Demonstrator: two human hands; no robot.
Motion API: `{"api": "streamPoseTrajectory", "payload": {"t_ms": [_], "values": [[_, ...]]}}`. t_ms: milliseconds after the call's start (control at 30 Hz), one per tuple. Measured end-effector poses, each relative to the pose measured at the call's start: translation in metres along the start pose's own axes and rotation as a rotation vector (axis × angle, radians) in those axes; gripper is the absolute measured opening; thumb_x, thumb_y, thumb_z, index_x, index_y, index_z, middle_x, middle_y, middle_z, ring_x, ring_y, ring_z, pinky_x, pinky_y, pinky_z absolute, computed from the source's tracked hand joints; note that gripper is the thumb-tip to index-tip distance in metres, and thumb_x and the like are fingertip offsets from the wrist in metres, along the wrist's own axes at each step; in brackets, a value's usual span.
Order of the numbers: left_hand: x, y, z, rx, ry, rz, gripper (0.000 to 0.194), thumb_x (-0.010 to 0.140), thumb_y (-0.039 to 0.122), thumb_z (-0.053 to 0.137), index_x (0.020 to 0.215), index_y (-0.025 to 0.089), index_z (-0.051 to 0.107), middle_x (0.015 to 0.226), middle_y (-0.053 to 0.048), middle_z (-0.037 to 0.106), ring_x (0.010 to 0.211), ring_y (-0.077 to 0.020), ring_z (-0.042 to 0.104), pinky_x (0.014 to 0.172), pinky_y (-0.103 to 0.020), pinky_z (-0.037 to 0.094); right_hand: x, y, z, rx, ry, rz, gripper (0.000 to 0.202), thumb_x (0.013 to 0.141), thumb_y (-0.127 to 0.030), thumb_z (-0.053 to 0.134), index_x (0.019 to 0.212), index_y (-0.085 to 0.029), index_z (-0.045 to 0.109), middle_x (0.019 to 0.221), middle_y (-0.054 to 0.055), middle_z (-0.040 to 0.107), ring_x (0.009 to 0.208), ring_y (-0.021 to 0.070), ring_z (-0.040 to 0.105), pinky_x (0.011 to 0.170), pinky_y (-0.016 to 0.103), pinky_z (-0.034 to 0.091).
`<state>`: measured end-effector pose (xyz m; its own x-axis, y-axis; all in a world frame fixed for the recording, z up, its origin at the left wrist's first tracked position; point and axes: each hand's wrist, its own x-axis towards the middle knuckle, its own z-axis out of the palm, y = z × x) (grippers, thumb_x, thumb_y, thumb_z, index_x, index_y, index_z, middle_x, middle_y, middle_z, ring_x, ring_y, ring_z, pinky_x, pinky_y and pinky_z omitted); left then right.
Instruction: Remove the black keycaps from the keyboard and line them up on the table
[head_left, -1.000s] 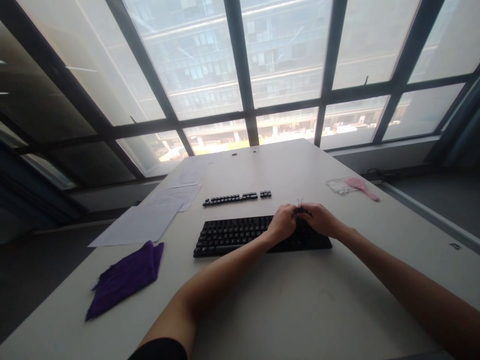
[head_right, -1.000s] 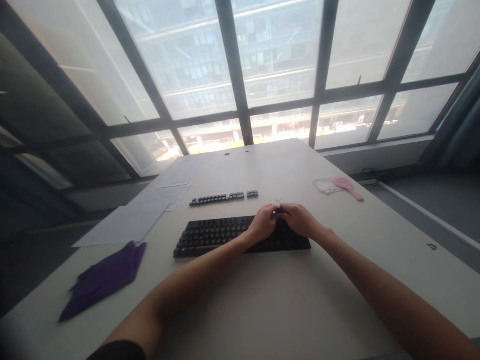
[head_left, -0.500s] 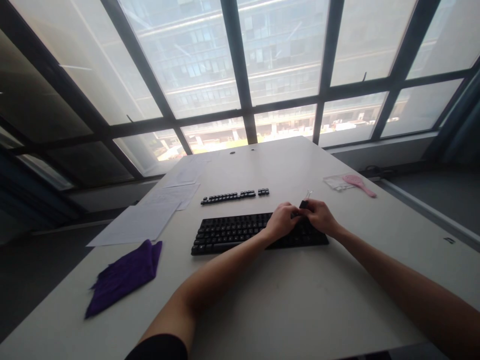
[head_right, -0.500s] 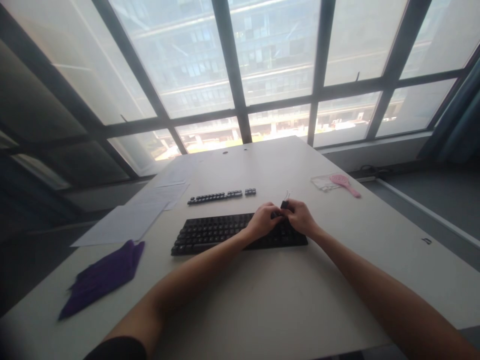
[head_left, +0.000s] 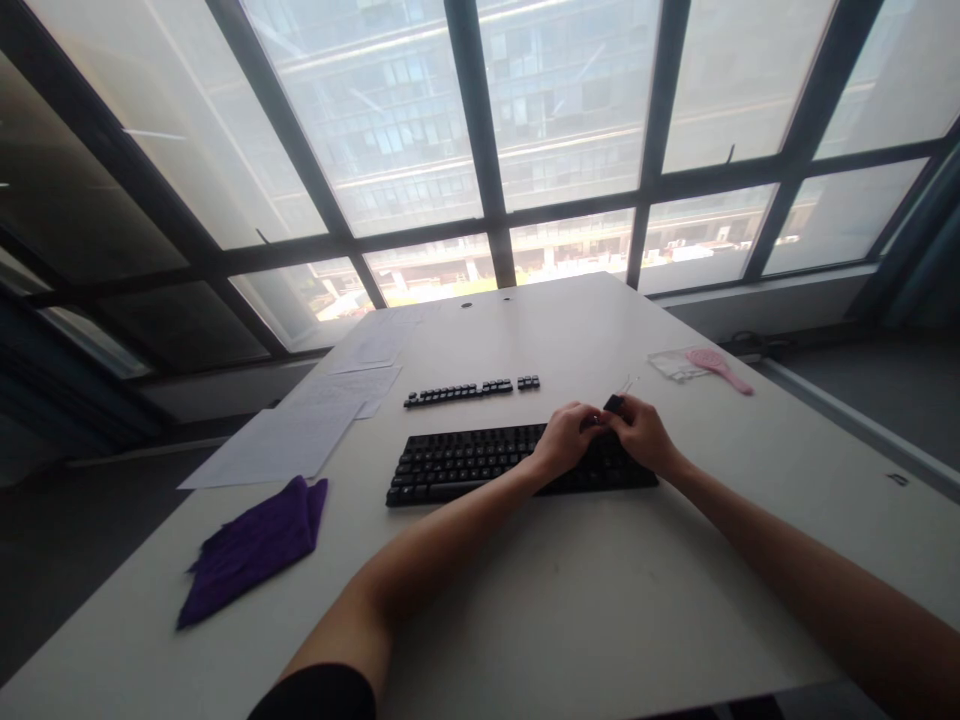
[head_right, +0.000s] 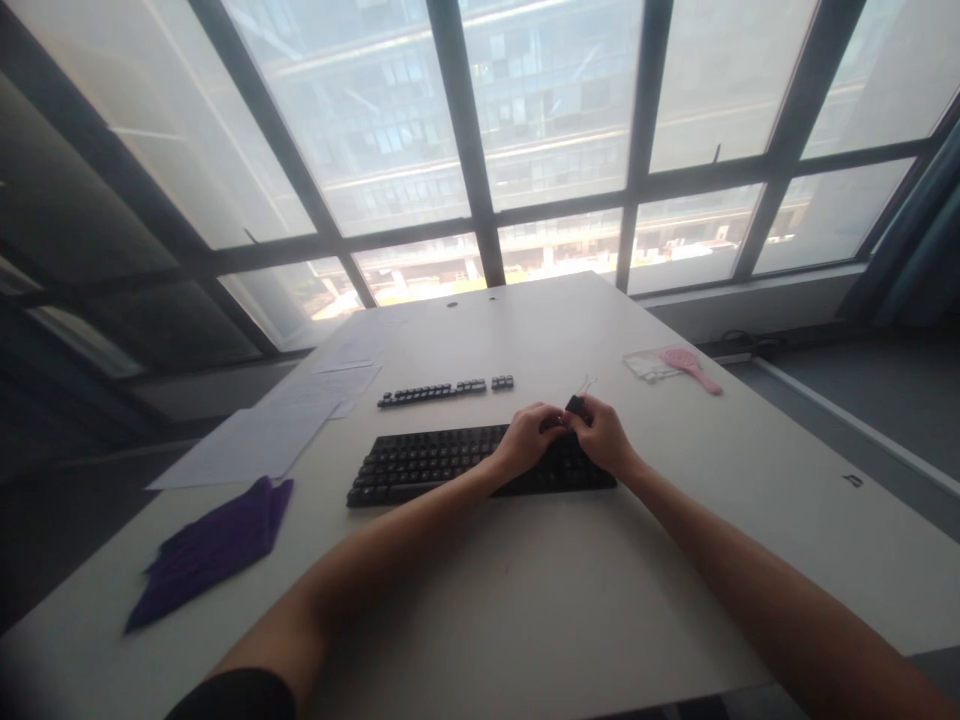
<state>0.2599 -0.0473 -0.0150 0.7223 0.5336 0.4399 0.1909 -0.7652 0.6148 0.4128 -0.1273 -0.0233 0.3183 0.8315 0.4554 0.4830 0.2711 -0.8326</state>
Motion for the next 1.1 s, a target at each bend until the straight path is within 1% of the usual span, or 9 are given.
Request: {"api": "streamPoseTrajectory", "payload": {"t_ms": [167,367,533,633,700,800,867,967,1100], "values": [[-0.002,0.005,-0.002,-0.088,0.058,-0.016,0.018,0.084,0.016,0.069,0.102,0.018,0.067,0.092,-0.003,0.066,0.082,-0.0157,0.063,0.081,-0.029,0.052,0.000,-0.009,-0.001,-0.093,0.000,0.010,0.024,0.091,-0.039,0.052,0.077,-0.020,0.057,0.068,0.002,0.063,0.064,0.0174,0.054,0.061,0.029,0.040],[-0.007,0.006,0.000,-0.062,0.078,0.051,0.028,0.087,0.013,0.064,0.114,0.021,0.060,0.109,-0.005,0.057,0.081,-0.0117,0.061,0.081,-0.026,0.053,0.003,-0.006,-0.001,-0.075,-0.012,0.028,0.025,0.090,-0.038,0.052,0.076,-0.019,0.060,0.070,0.003,0.067,0.066,0.0185,0.058,0.063,0.029,0.042],[-0.010,0.004,0.001,0.033,0.011,0.164,0.022,0.091,0.013,0.057,0.109,0.021,0.067,0.116,-0.007,0.055,0.093,-0.0144,0.062,0.090,-0.029,0.052,0.004,-0.006,-0.002,-0.038,0.030,0.063,0.024,0.088,-0.037,0.053,0.072,-0.019,0.058,0.066,0.003,0.064,0.062,0.0174,0.056,0.060,0.029,0.041],[-0.011,0.002,0.002,0.068,-0.037,0.173,0.022,0.092,0.012,0.055,0.105,0.021,0.070,0.118,-0.007,0.057,0.092,-0.0141,0.062,0.091,-0.031,0.052,0.004,-0.006,-0.002,0.001,0.038,0.088,0.025,0.088,-0.039,0.053,0.074,-0.019,0.059,0.068,0.004,0.066,0.063,0.0179,0.057,0.061,0.029,0.043],[-0.010,0.003,0.003,0.096,-0.030,0.154,0.023,0.092,0.013,0.055,0.107,0.022,0.070,0.118,-0.007,0.058,0.094,-0.0148,0.062,0.092,-0.032,0.052,0.005,-0.005,-0.001,0.010,0.051,0.088,0.026,0.088,-0.040,0.054,0.074,-0.019,0.059,0.068,0.004,0.066,0.063,0.0181,0.058,0.061,0.029,0.043],[-0.007,0.006,0.000,0.079,0.039,0.116,0.018,0.091,0.018,0.060,0.103,0.022,0.073,0.112,-0.007,0.063,0.098,-0.0172,0.062,0.093,-0.032,0.052,0.005,-0.003,-0.001,0.012,0.084,0.090,0.028,0.089,-0.040,0.053,0.071,-0.019,0.060,0.066,0.004,0.064,0.063,0.0180,0.057,0.061,0.030,0.044],[-0.002,0.007,-0.007,0.013,0.092,0.064,0.016,0.089,0.020,0.065,0.101,0.020,0.073,0.102,-0.007,0.067,0.092,-0.0173,0.065,0.089,-0.031,0.054,0.005,-0.003,-0.001,0.026,0.090,0.102,0.029,0.090,-0.039,0.052,0.070,-0.019,0.061,0.066,0.004,0.064,0.063,0.0184,0.057,0.062,0.031,0.044],[0.008,0.002,-0.025,-0.076,0.143,-0.061,0.022,0.086,0.019,0.067,0.107,0.018,0.073,0.092,-0.006,0.072,0.077,-0.0147,0.066,0.078,-0.028,0.055,0.005,-0.003,-0.001,0.057,0.091,0.121,0.030,0.090,-0.039,0.052,0.071,-0.018,0.062,0.067,0.005,0.065,0.064,0.0191,0.059,0.063,0.031,0.045],[0.022,-0.013,-0.057,-0.071,0.100,-0.178,0.017,0.082,0.021,0.071,0.097,0.017,0.077,0.092,-0.006,0.074,0.076,-0.0151,0.069,0.075,-0.026,0.055,0.005,-0.001,-0.001,0.098,0.136,0.155,0.031,0.090,-0.040,0.053,0.071,-0.018,0.062,0.067,0.005,0.065,0.063,0.0188,0.059,0.062,0.031,0.045]]}}
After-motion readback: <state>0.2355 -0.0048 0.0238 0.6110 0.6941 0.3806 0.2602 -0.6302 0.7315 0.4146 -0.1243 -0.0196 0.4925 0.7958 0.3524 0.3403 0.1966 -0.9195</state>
